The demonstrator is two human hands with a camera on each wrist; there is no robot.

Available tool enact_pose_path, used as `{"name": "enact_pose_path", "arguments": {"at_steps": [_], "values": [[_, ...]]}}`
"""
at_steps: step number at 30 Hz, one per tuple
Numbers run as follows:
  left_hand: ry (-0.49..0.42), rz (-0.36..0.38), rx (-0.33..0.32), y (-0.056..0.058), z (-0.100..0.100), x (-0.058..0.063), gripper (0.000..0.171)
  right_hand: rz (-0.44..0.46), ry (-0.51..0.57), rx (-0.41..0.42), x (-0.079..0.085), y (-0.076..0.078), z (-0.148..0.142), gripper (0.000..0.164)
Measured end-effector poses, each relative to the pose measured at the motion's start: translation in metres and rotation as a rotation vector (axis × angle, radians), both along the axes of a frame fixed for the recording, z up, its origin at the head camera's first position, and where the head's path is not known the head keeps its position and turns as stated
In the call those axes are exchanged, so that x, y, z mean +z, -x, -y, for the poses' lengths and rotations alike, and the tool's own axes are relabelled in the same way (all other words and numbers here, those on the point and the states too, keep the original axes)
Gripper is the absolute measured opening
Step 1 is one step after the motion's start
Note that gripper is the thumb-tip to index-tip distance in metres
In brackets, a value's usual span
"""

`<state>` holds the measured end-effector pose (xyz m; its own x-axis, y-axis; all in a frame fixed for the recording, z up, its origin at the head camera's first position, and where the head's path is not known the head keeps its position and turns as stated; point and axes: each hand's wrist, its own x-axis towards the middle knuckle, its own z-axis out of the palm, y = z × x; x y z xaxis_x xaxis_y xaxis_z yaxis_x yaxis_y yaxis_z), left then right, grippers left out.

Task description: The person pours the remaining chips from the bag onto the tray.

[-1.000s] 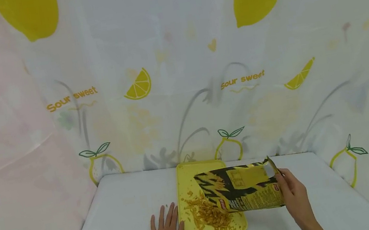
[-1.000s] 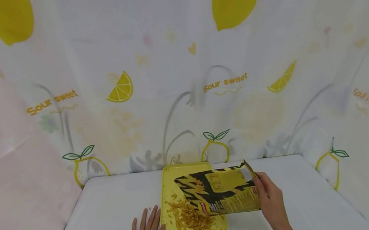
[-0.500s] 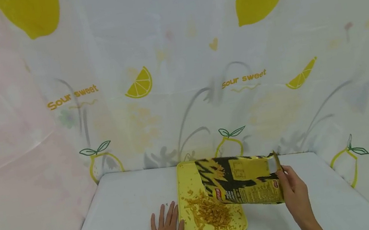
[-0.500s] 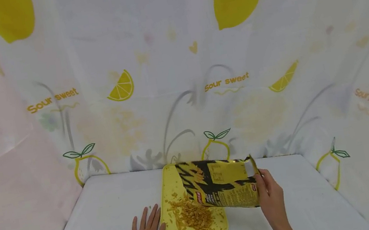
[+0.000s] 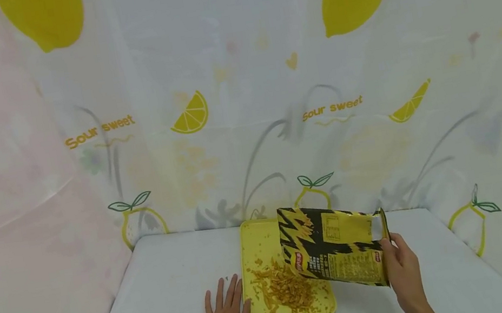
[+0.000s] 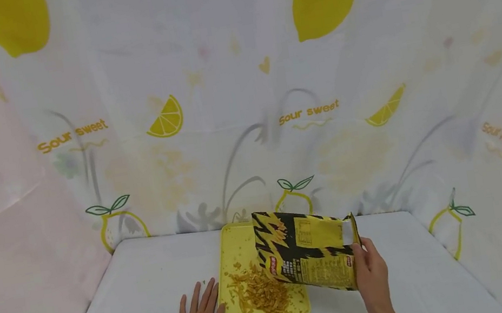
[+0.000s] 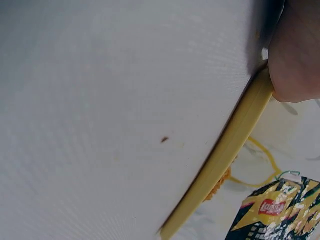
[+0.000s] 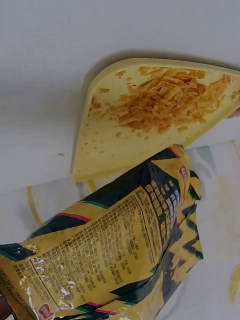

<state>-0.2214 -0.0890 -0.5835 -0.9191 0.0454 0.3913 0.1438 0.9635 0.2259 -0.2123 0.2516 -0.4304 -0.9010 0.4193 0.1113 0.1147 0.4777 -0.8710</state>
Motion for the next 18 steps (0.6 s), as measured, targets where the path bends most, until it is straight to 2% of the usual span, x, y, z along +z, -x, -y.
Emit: {"name": "enact_pose_path", "arguments": {"at_steps": [4,8,9,11,14,16,18], "values": [[0.004,-0.045,-0.003,0.001,0.0,-0.003,0.056,0.084,0.113,0.029,-0.005,-0.001,-0.006,0.067],[-0.004,-0.092,-0.007,0.003,0.001,-0.005,0.056,0.125,0.26,0.055,-0.014,0.002,-0.012,0.077],[-0.007,-0.09,-0.007,0.003,0.001,-0.006,0.056,0.121,0.314,0.049,-0.018,0.004,-0.014,0.078],[-0.009,-0.085,-0.006,0.004,0.001,-0.006,0.056,0.115,0.419,0.019,-0.037,0.013,-0.023,0.076],[-0.007,-0.065,-0.005,0.006,0.001,-0.008,0.056,0.106,0.551,-0.004,-0.053,0.016,-0.027,0.075],[0.004,-0.079,-0.009,0.006,0.002,-0.01,0.056,0.115,0.603,-0.014,-0.062,0.014,-0.027,0.071],[0.016,-0.117,-0.013,0.006,0.002,-0.012,0.056,0.124,0.639,-0.02,-0.061,0.006,-0.021,0.066]]}}
